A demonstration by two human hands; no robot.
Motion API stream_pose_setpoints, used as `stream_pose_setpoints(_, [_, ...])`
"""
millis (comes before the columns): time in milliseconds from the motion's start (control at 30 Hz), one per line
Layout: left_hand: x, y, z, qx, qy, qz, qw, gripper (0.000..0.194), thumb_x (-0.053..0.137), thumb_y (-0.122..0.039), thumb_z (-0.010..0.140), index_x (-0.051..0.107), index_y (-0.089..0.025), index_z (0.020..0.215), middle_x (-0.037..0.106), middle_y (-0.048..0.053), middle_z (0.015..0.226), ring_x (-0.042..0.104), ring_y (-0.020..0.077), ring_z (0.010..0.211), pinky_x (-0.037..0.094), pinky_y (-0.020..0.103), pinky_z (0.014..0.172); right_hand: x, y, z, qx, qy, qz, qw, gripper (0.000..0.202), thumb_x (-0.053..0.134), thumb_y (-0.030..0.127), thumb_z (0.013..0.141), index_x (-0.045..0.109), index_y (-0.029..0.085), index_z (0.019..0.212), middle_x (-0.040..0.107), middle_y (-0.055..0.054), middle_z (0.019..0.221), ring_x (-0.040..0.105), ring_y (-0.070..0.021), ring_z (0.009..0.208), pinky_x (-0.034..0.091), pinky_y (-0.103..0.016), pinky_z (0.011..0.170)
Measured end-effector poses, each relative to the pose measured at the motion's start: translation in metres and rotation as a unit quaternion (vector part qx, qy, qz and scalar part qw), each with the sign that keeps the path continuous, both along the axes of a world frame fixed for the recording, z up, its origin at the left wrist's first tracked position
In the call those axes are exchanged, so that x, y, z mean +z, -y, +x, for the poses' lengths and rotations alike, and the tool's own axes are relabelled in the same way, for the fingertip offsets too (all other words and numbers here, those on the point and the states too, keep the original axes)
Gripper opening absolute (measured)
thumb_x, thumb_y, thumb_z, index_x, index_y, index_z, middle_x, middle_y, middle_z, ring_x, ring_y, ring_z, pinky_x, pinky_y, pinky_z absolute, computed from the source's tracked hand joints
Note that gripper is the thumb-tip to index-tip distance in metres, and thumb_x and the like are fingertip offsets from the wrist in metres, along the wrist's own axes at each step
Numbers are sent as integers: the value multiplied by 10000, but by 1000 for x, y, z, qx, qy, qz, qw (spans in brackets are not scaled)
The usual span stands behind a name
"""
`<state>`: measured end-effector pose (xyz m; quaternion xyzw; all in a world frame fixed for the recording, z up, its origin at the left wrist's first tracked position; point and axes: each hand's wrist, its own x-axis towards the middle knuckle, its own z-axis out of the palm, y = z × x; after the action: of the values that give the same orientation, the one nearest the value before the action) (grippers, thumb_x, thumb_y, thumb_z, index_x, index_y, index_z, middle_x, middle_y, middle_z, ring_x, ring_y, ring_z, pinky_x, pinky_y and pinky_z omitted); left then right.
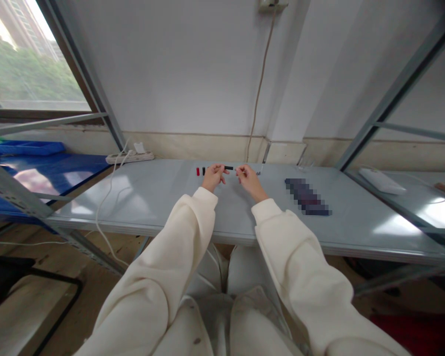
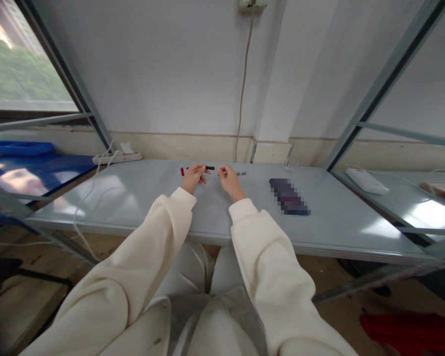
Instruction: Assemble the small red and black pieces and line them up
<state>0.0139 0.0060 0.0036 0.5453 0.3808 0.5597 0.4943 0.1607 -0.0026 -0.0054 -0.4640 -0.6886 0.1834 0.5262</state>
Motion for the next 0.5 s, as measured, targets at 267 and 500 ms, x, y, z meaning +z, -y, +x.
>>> stream_pose_setpoints(267, [-5,-4,1,64,-5,22,998,271,486,-410,759,441,-149,703,567,-18,604,388,16,317,258,167,351,2,4,-4,22,-35,-37,998,272,442,453,747,460,182,739,517,3,687,430,-77,485,353,-222,489])
stream_pose_setpoints(500, [-4,-6,-2,132,12,47,990,306,462,-452,756,443,-154,689,540,-30,565,372,22,308,255,175,345,4,6,-3,-13,-33,-18,999,275,464,452,727,482,179,702,528,-4,667,434,-85,509,354,-224,506])
